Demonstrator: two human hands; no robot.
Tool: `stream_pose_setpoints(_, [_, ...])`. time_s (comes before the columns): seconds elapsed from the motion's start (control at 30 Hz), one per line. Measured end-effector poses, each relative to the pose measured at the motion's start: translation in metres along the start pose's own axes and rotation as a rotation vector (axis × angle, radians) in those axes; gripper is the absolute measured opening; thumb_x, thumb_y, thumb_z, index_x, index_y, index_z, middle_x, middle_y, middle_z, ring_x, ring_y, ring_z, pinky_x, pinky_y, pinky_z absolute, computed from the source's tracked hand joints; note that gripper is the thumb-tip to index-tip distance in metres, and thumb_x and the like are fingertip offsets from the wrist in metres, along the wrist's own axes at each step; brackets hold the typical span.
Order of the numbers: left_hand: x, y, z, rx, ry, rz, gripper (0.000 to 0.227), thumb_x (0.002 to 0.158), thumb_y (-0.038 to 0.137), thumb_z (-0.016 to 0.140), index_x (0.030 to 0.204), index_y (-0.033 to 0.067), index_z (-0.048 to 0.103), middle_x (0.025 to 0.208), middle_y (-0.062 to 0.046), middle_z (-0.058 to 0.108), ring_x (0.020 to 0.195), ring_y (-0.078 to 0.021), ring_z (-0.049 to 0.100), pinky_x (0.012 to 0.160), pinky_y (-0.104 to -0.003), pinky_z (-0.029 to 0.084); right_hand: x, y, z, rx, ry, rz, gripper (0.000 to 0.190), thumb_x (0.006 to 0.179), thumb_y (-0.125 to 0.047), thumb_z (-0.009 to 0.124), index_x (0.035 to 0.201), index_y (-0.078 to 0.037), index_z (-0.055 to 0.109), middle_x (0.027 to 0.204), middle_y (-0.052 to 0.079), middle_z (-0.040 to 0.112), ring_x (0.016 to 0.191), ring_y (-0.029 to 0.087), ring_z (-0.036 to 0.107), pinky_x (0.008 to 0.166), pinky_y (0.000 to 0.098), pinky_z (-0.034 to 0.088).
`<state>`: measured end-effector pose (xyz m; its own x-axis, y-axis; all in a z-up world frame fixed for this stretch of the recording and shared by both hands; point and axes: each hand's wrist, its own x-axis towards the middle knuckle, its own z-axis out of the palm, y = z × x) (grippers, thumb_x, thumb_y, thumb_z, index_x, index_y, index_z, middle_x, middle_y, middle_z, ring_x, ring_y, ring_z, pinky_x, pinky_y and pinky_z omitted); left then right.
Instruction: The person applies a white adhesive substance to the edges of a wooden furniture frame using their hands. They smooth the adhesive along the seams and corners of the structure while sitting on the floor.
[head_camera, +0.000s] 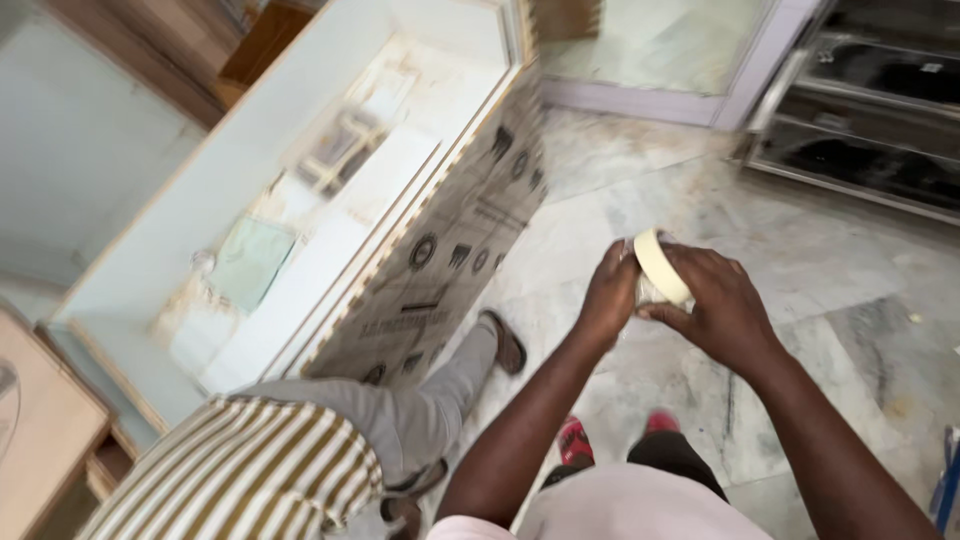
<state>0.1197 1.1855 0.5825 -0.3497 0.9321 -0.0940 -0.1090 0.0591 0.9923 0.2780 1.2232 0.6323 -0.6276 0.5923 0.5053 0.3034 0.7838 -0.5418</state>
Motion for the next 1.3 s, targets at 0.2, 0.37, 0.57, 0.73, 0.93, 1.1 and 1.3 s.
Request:
stream_pose_setpoints(0.2, [0.037, 0.005, -0.057, -0.051, 0.198, -0.095, 0.042, 0.105, 0.029, 0.041, 0.134, 0.0024, 0.057, 0.119, -0.012, 0.066, 0.107, -0.0203, 0.061, 0.095, -0.036, 0.048, 0.088, 0.032, 0.031, 0.205, -0.280, -0.132, 0.073, 0.065, -0.031, 0.090, 0.128, -0.006, 0.064, 0.126, 0.012, 0.067, 0.106, 0.034, 0.066, 0.087, 0.0442, 0.053])
stream_pose_setpoints(0.37, [0.040, 0.029, -0.066, 0.233, 0.484, -0.079, 0.053, 0.108, 0.048, 0.040, 0.142, 0.0106, 0.059, 0.123, -0.014, 0.071, 0.115, -0.0253, 0.066, 0.098, -0.037, 0.050, 0.138, 0.065, 0.067, 0.431, -0.429, -0.031, 0.058, 0.073, -0.032, 0.089, 0.120, -0.006, 0.069, 0.105, 0.007, 0.075, 0.090, 0.021, 0.073, 0.080, 0.0359, 0.057])
stream_pose_setpoints(0.57, [-0.020, 0.073, -0.053, 0.787, 0.684, 0.318, 0.072, 0.088, 0.041, 0.077, 0.150, 0.0205, 0.049, 0.153, -0.010, 0.051, 0.132, -0.0315, 0.058, 0.104, -0.043, 0.051, 0.178, 0.075, 0.118, 0.681, -0.708, 0.198, 0.060, 0.085, -0.038, 0.081, 0.129, 0.001, 0.065, 0.103, 0.010, 0.075, 0.090, 0.015, 0.070, 0.077, 0.0315, 0.057])
stream_pose_setpoints(0.73, [-0.060, 0.069, -0.045, 0.861, 0.848, 0.195, 0.069, 0.087, 0.036, 0.081, 0.149, 0.0241, 0.054, 0.149, -0.004, 0.059, 0.130, -0.0291, 0.065, 0.100, -0.039, 0.057, 0.173, 0.051, 0.165, 0.971, -0.964, 0.134, 0.060, 0.090, -0.045, 0.073, 0.130, 0.000, 0.066, 0.107, 0.008, 0.074, 0.095, 0.015, 0.067, 0.081, 0.0306, 0.055])
stream_pose_setpoints(0.93, [-0.103, 0.047, -0.048, 0.657, 1.156, 0.211, 0.067, 0.087, 0.032, 0.084, 0.143, 0.0101, 0.055, 0.133, -0.013, 0.065, 0.118, -0.0286, 0.069, 0.092, -0.037, 0.059, 0.166, 0.022, 0.212, 1.165, -1.286, 0.067, 0.060, 0.101, -0.048, 0.066, 0.136, 0.000, 0.067, 0.109, 0.011, 0.068, 0.097, 0.015, 0.060, 0.085, 0.0326, 0.051])
stream_pose_setpoints(1.1, [-0.138, 0.022, -0.061, 0.105, 1.352, 0.260, 0.061, 0.093, 0.029, 0.080, 0.136, -0.0014, 0.051, 0.124, -0.014, 0.068, 0.113, -0.0215, 0.069, 0.092, -0.034, 0.058, 0.153, -0.042, 0.194, 1.179, -1.239, -0.131, 0.050, 0.093, -0.032, 0.071, 0.134, -0.004, 0.064, 0.121, 0.004, 0.071, 0.097, 0.013, 0.062, 0.086, 0.0309, 0.052])
stream_pose_setpoints(1.3, [-0.181, 0.005, -0.072, 0.102, 1.448, 0.499, 0.066, 0.093, 0.016, 0.082, 0.148, 0.0003, 0.049, 0.139, -0.015, 0.047, 0.131, -0.0233, 0.056, 0.106, -0.037, 0.055, 0.102, -0.100, 0.175, 0.789, -1.143, -0.327, 0.047, 0.079, -0.017, 0.084, 0.122, -0.004, 0.068, 0.097, 0.006, 0.073, 0.085, 0.013, 0.068, 0.074, 0.0306, 0.056])
